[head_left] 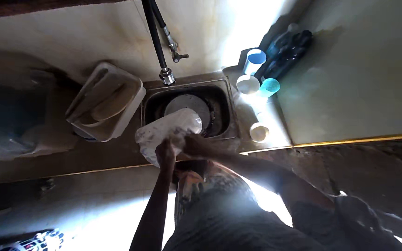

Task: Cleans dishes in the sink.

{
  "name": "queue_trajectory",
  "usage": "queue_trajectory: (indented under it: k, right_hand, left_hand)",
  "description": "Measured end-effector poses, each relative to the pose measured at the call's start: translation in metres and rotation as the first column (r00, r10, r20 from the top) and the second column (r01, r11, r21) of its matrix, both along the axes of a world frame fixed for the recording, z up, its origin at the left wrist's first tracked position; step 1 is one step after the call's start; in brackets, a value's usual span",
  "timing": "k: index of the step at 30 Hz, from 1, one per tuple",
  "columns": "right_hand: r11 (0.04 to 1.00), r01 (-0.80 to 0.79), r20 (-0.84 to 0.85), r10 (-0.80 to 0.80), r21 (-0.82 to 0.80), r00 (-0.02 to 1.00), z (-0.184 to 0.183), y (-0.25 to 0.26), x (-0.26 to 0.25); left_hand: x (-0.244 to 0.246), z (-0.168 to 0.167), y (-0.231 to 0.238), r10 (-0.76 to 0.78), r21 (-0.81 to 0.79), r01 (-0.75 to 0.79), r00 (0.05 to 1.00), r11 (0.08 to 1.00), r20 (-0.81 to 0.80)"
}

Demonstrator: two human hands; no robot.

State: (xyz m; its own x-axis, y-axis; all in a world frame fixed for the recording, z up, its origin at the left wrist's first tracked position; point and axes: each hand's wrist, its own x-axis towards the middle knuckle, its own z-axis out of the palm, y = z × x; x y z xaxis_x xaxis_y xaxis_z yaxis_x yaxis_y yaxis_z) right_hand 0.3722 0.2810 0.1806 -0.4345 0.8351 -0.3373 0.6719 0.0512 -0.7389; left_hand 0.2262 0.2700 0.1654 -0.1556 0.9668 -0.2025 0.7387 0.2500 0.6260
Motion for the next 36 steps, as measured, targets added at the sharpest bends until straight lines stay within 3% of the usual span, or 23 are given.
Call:
queue_trajectory:
  k: [1, 3, 4, 6, 8, 12, 14, 15, 17, 19, 21, 23, 25, 28, 31, 36]
  right_hand:
    - [0.999, -0.031, -0.013, 0.031, 0.020, 0.999, 0.003, -0.002, 0.001]
    - [0.998, 0.058, 0.055, -0.059, 0.019, 0.997, -0.019, 0.009, 0.016]
    - [0.993, 0.117, 0.126, -0.116, -0.004, 0.985, -0.033, 0.020, 0.025]
    - [0.982, 0.161, 0.186, -0.140, -0.100, 0.972, -0.027, 0.034, 0.031]
    - [0.994, 0.111, 0.107, -0.108, -0.025, 0.988, -0.006, 0.016, 0.013]
    - [0.963, -0.013, -0.169, 0.061, 0.270, 0.984, 0.001, -0.012, -0.010]
    - [0.955, -0.020, -0.271, 0.104, 0.297, 0.957, -0.016, -0.011, 0.008]
    - [0.958, -0.034, -0.232, 0.103, 0.285, 0.967, -0.025, -0.009, 0.022]
    - [0.966, -0.024, -0.038, 0.035, 0.259, 0.999, -0.052, 0.006, 0.050]
    - [0.967, 0.082, 0.051, -0.097, 0.241, 0.994, -0.069, 0.018, 0.066]
    - [0.947, 0.215, -0.028, -0.214, 0.239, 0.976, -0.048, 0.018, 0.056]
    - [0.947, 0.260, -0.151, -0.234, 0.186, 0.960, -0.023, 0.002, 0.029]
    - [0.971, 0.158, -0.205, -0.120, 0.179, 0.971, -0.022, -0.005, 0.005]
    - [0.979, -0.001, -0.156, 0.033, 0.203, 0.987, -0.024, -0.009, -0.006]
    - [0.985, -0.105, -0.050, 0.113, 0.139, 0.992, -0.009, -0.008, 0.002]
    - [0.938, -0.326, 0.066, 0.320, 0.119, 0.945, -0.005, 0.002, 0.034]
  left_hand:
    - [0.000, 0.000, 0.001, 0.022, 0.019, -0.023, 1.000, 1.000, 0.009]
    - [-0.002, -0.001, -0.004, 0.023, 0.031, -0.023, 1.000, 0.999, 0.000]
    - [-0.002, -0.003, -0.007, 0.003, 0.050, -0.002, 1.000, 0.999, -0.019]
    - [0.003, -0.004, -0.007, -0.066, 0.083, 0.075, 0.992, 0.994, -0.109]
    - [0.005, -0.005, -0.002, -0.094, 0.050, 0.100, 0.989, 0.994, -0.117]
    - [-0.001, -0.011, 0.006, 0.071, 0.059, -0.080, 0.987, 0.995, 0.146]
    - [-0.006, -0.014, 0.000, -0.029, 0.133, 0.023, 0.999, 0.991, 0.042]
    - [-0.007, -0.022, -0.006, -0.101, 0.214, 0.100, 0.995, 0.972, -0.009]
    - [-0.012, -0.041, -0.012, -0.146, 0.378, 0.134, 0.989, 0.916, 0.005]
    - [-0.018, -0.045, -0.013, -0.162, 0.404, 0.135, 0.986, 0.905, 0.034]
    - [-0.017, -0.043, -0.015, -0.203, 0.385, 0.210, 0.977, 0.899, -0.060]
    - [-0.013, -0.040, -0.020, -0.266, 0.317, 0.315, 0.945, 0.894, -0.189]
    - [-0.005, -0.033, -0.017, -0.269, 0.215, 0.317, 0.936, 0.924, -0.227]
    - [-0.005, -0.038, -0.015, -0.196, 0.274, 0.256, 0.954, 0.927, -0.228]
    - [-0.006, -0.041, -0.010, -0.141, 0.329, 0.181, 0.980, 0.927, -0.142]
    - [-0.004, -0.030, -0.011, -0.083, 0.284, 0.098, 0.994, 0.954, -0.066]
